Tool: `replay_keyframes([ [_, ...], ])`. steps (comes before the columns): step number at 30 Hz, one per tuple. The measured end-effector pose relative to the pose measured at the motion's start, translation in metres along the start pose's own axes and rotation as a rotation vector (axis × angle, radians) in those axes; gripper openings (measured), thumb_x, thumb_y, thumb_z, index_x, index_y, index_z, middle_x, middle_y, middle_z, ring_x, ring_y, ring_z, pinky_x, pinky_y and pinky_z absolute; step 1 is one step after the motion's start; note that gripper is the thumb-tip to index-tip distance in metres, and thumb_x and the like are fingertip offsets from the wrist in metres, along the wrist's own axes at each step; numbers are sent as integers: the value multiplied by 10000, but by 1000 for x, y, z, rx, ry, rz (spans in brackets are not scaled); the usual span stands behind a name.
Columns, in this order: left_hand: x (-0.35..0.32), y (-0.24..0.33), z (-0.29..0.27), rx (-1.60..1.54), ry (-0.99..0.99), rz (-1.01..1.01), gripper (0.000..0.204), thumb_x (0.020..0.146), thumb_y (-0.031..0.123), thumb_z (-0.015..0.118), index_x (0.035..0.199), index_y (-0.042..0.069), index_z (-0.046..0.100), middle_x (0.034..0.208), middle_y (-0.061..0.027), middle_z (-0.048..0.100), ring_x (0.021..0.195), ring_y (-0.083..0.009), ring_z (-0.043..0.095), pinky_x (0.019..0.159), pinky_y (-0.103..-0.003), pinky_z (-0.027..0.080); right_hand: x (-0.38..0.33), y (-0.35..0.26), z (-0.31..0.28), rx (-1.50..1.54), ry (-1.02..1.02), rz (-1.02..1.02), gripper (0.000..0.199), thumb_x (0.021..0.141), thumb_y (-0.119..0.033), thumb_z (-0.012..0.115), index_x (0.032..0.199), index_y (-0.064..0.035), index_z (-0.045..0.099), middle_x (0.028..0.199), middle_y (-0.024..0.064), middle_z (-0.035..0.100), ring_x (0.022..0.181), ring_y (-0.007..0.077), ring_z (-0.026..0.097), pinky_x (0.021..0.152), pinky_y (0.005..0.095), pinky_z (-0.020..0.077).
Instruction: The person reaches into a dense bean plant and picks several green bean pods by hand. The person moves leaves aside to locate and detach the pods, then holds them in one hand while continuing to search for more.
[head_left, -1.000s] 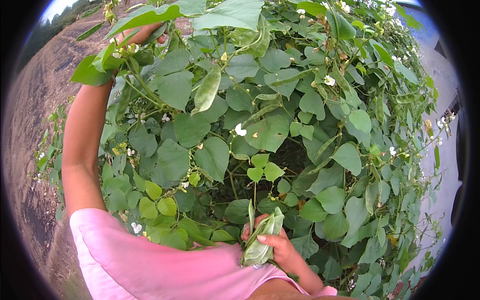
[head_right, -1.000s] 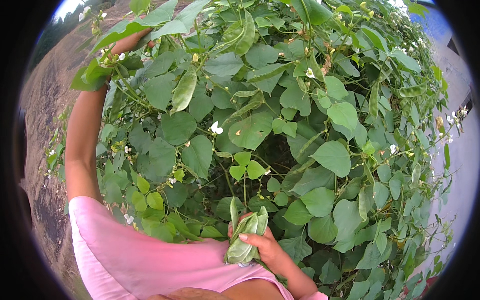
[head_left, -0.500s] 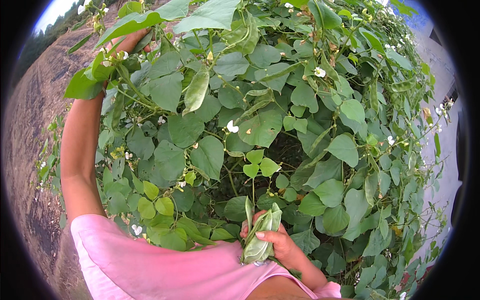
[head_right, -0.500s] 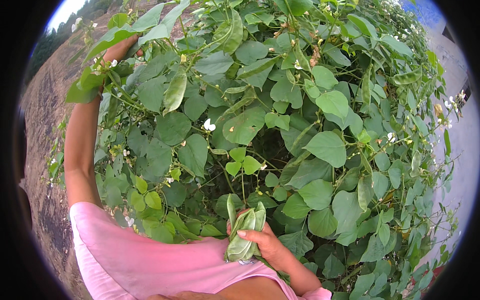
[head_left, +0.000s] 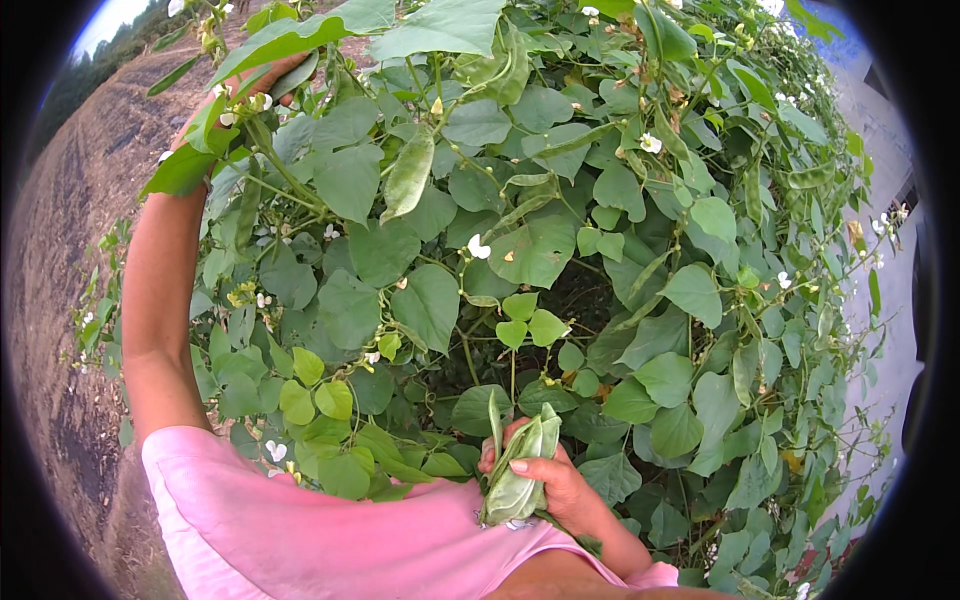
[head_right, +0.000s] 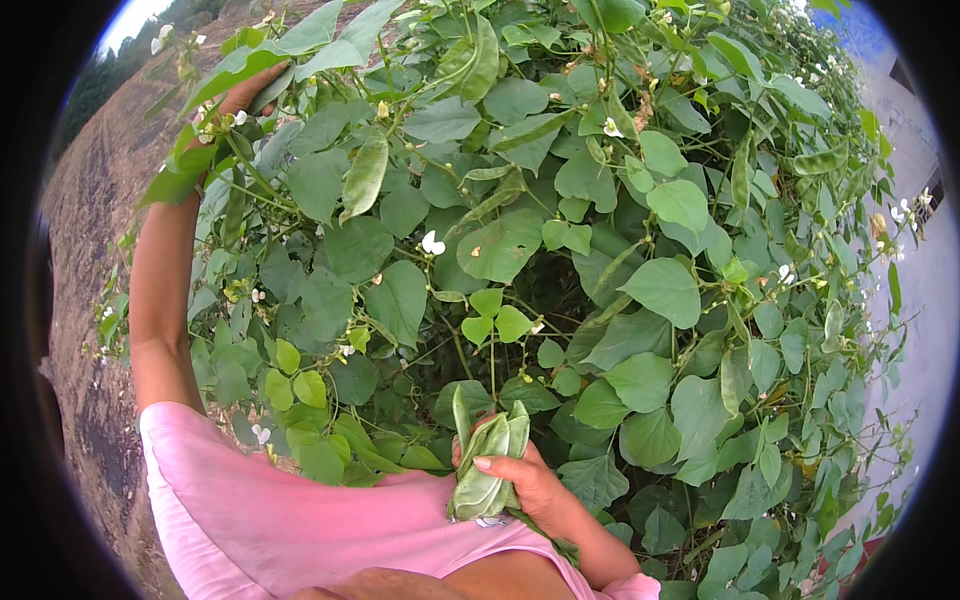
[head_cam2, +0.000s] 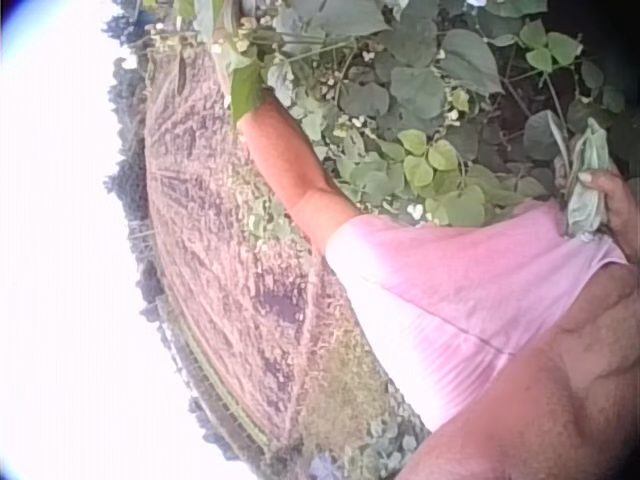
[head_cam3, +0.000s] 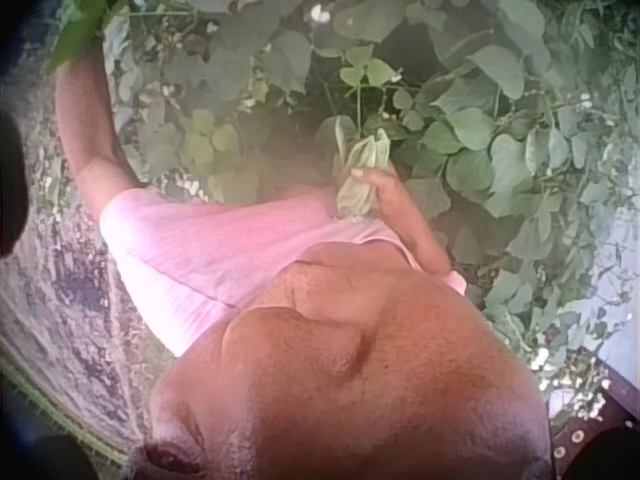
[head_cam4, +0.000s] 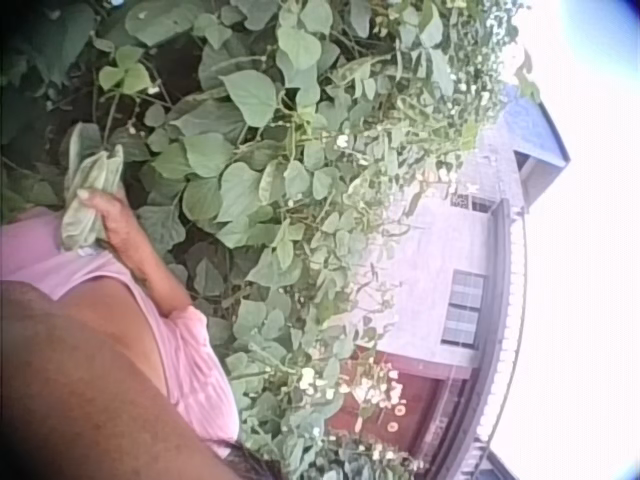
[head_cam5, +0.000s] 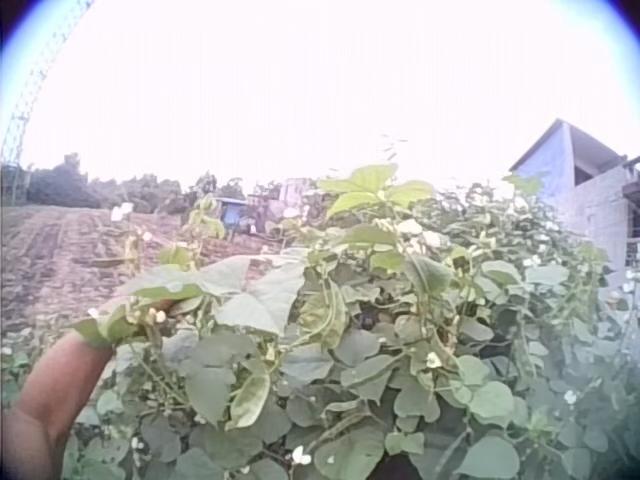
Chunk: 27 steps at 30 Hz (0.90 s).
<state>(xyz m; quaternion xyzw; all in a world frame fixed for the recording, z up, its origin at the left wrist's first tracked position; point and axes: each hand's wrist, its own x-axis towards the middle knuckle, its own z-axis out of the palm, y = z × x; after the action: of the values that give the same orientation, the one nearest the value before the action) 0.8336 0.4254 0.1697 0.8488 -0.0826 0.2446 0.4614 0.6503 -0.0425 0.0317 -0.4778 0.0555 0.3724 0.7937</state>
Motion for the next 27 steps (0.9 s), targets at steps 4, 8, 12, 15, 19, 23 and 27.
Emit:
replay_keyframes([
  [4, 9, -19, -9, -68, -60, 26, 353, 955, 251, 477, 1281, 149, 565, 896, 15, 572, 746, -54, 509, 594, -186, 385, 1, 2, 0, 2, -3, -5, 367, 697, -159, 662, 1002, -73, 477, 942, 154, 532, 930, 268, 529, 880, 408, 427],
  [8, 21, -59, -24, 39, -70, 76, 367, 960, 231, 477, 1316, 160, 529, 859, 28, 539, 761, -68, 492, 624, -206, 398, 3, 3, 2, 3, -11, -15, 365, 697, -160, 664, 999, -72, 478, 946, 153, 539, 935, 269, 537, 873, 413, 432],
  [12, 26, -72, -16, 53, -53, 132, 340, 956, 232, 488, 1278, 135, 540, 856, 26, 542, 751, -72, 490, 625, -216, 400, 9, 2, -1, -40, -6, -3, 376, 702, -165, 667, 1013, -71, 477, 968, 151, 553, 945, 264, 554, 868, 404, 442],
  [15, 22, -61, -16, 17, -52, 119, 322, 953, 232, 497, 1249, 117, 549, 854, 25, 544, 744, -75, 489, 626, -224, 402, 12, -1, -1, -61, -20, 4, 390, 719, -168, 663, 1045, -70, 472, 994, 148, 561, 959, 254, 563, 860, 389, 455],
  [19, 29, -55, -7, -18, -39, 109, 302, 949, 233, 508, 1211, 93, 560, 851, 24, 548, 735, -79, 488, 627, -235, 405, 19, -7, -2, -89, -57, 10, 377, 751, -157, 641, 1072, -69, 464, 1014, 144, 559, 970, 248, 563, 853, 393, 462],
  [23, 40, -55, 11, -77, -12, 138, 287, 944, 233, 519, 1173, 68, 571, 848, 22, 551, 725, -83, 487, 628, -246, 407, 18, -7, -8, -62, -62, -60, 409, 756, -147, 638, 1111, -67, 451, 1026, 143, 560, 972, 244, 565, 848, 384, 465],
  [27, 36, -44, -44, -13, 372, 142, 277, 940, 234, 530, 1135, 44, 582, 845, 21, 555, 716, -87, 485, 629, -256, 410, 12, -3, -16, -113, -106, -110, 428, 764, -166, 658, 1125, -64, 450, 1035, 110, 565, 943, 202, 563, 834, 349, 460],
])
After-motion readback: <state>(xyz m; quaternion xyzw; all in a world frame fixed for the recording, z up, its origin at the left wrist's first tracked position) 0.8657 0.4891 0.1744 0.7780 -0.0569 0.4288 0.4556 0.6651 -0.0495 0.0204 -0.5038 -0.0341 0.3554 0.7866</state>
